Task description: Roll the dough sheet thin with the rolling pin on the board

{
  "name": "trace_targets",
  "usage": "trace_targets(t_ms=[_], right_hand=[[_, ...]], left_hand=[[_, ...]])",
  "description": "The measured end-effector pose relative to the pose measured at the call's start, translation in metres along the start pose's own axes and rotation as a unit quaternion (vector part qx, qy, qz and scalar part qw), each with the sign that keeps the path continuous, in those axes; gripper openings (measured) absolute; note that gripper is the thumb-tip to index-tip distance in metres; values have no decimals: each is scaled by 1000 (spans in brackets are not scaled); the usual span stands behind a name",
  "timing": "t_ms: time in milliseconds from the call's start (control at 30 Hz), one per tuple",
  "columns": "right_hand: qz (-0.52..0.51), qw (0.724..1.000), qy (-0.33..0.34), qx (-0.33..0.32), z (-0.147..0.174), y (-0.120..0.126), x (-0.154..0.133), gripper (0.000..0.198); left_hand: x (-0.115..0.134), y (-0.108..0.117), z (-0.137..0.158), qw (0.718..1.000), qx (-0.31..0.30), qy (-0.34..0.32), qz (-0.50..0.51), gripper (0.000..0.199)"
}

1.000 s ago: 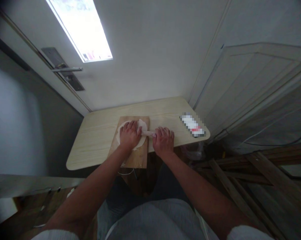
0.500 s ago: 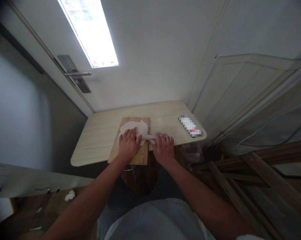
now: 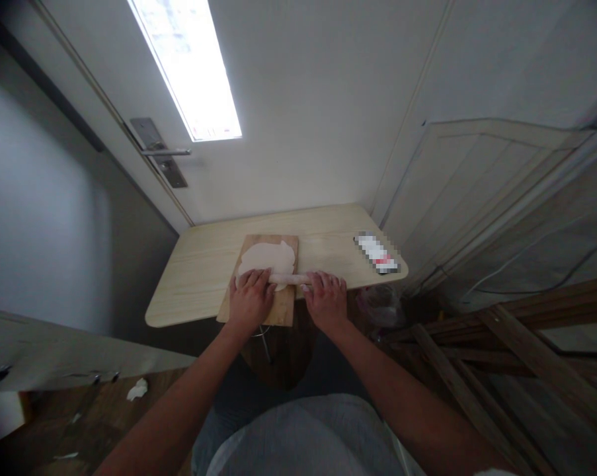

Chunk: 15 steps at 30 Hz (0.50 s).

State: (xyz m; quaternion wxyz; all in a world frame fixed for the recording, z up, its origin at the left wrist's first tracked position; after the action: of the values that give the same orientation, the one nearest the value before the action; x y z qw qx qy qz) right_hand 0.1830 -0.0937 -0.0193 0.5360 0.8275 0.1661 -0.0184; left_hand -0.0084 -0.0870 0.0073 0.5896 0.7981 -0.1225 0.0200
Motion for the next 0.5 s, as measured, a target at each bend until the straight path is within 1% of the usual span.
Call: trace_targets(t_ms=[133,233,367,433,500], right_hand=[[-18,999,6,-31,-7,-3,7,36],[-47,997,39,-56,-22,-1,2,35],[-91,987,97,-88,-48,-3,-23,35],[-101,983,107,-106,-60,-8,-39,34],[-108,981,104,-125,-73,-16,-52,30]], left_hand=[[-5,9,-3,999,13,-41,2,32],[-14,21,-1,999,25,-47,0,28],[-40,35,13,999,42,5,-10,29],[-55,36,22,999,39,34,-7,29],[-65,33,30,998,30,51,5,29]])
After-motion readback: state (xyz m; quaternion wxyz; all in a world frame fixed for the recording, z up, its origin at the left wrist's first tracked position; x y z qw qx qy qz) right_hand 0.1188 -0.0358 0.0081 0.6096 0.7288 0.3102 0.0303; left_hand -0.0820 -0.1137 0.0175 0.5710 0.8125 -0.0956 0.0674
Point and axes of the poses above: each hand's wrist, its own z-axis away from the middle knuckle, its own y-axis out of the back of the hand, x = y × z, the point moved 6 cm from there along -z, towards the middle knuckle, and after that the axes turned 3 degrees about y, right-handed, at the moved point
